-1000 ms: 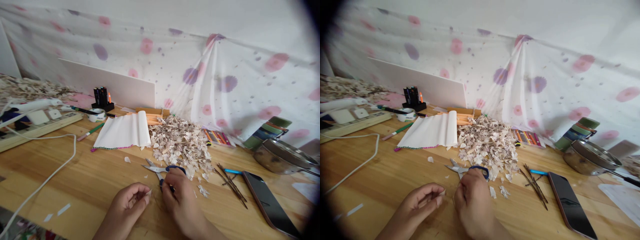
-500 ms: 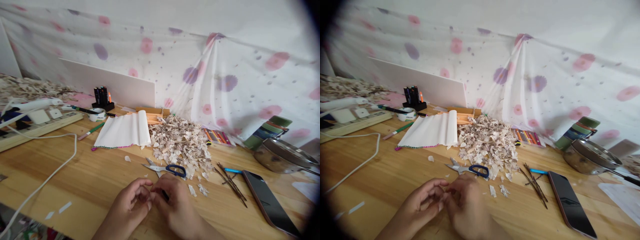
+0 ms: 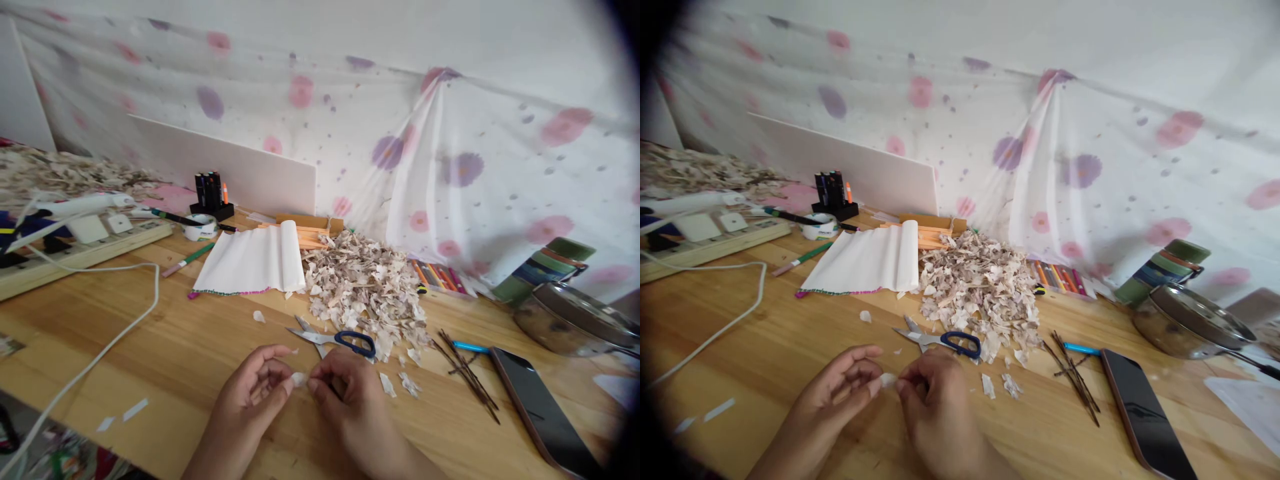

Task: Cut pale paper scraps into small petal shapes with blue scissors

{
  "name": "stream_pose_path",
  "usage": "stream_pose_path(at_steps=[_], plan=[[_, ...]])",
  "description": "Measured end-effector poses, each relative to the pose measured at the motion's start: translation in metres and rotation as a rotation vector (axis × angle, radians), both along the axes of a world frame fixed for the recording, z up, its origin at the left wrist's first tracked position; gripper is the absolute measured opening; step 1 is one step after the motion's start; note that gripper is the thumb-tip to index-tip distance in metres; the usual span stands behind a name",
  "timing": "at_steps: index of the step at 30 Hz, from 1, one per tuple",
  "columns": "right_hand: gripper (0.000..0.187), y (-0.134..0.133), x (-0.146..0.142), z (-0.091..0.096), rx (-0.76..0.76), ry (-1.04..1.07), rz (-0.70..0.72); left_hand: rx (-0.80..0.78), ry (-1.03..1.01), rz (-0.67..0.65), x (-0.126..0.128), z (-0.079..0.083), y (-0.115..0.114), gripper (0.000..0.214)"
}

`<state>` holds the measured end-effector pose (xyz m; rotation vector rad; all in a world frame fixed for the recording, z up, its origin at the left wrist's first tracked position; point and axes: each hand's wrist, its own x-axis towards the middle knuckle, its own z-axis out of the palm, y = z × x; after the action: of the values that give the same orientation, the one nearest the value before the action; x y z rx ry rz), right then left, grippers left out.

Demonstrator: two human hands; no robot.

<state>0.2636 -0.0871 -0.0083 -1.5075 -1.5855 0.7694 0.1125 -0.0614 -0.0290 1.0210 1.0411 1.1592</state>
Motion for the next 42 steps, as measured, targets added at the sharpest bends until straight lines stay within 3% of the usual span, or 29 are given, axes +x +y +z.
stream_pose_path(at_steps=[6, 11, 16, 19, 25, 29, 33, 39, 42], plan=[[0.012, -0.001, -0.004, -0.001, 0.043, -0.018, -0.019, 0.013, 0.045, 0.03, -0.005, -0.004, 0.002, 0.035], [0.012, -0.003, -0.006, 0.003, 0.098, -0.084, -0.018, 0.039, 0.124, -0.052, -0.004, -0.007, 0.002, 0.022], [0.007, -0.009, -0.001, 0.0, 0.111, -0.062, 0.034, 0.074, 0.14, -0.04, -0.005, -0.007, 0.001, 0.015], [0.016, -0.009, 0.004, 0.0, 0.092, -0.035, 0.02, 0.074, 0.164, -0.041, -0.006, -0.006, 0.002, 0.015], [0.009, -0.006, -0.001, 0.006, -0.025, -0.127, 0.033, 0.122, 0.26, -0.143, -0.004, -0.006, 0.003, 0.016], [0.013, -0.005, -0.005, 0.002, -0.012, -0.172, 0.029, 0.17, 0.311, -0.189, -0.002, -0.007, 0.002, 0.016], [0.008, -0.003, -0.005, -0.003, -0.048, 0.019, -0.037, 0.119, 0.263, -0.152, -0.002, -0.008, 0.001, 0.024], [0.015, 0.0, -0.007, 0.0, -0.051, 0.372, -0.087, 0.116, 0.277, -0.213, -0.002, -0.004, -0.001, 0.022], [0.017, 0.0, -0.008, 0.0, -0.04, 0.417, -0.1, 0.131, 0.286, -0.242, -0.002, -0.004, -0.001, 0.022]])
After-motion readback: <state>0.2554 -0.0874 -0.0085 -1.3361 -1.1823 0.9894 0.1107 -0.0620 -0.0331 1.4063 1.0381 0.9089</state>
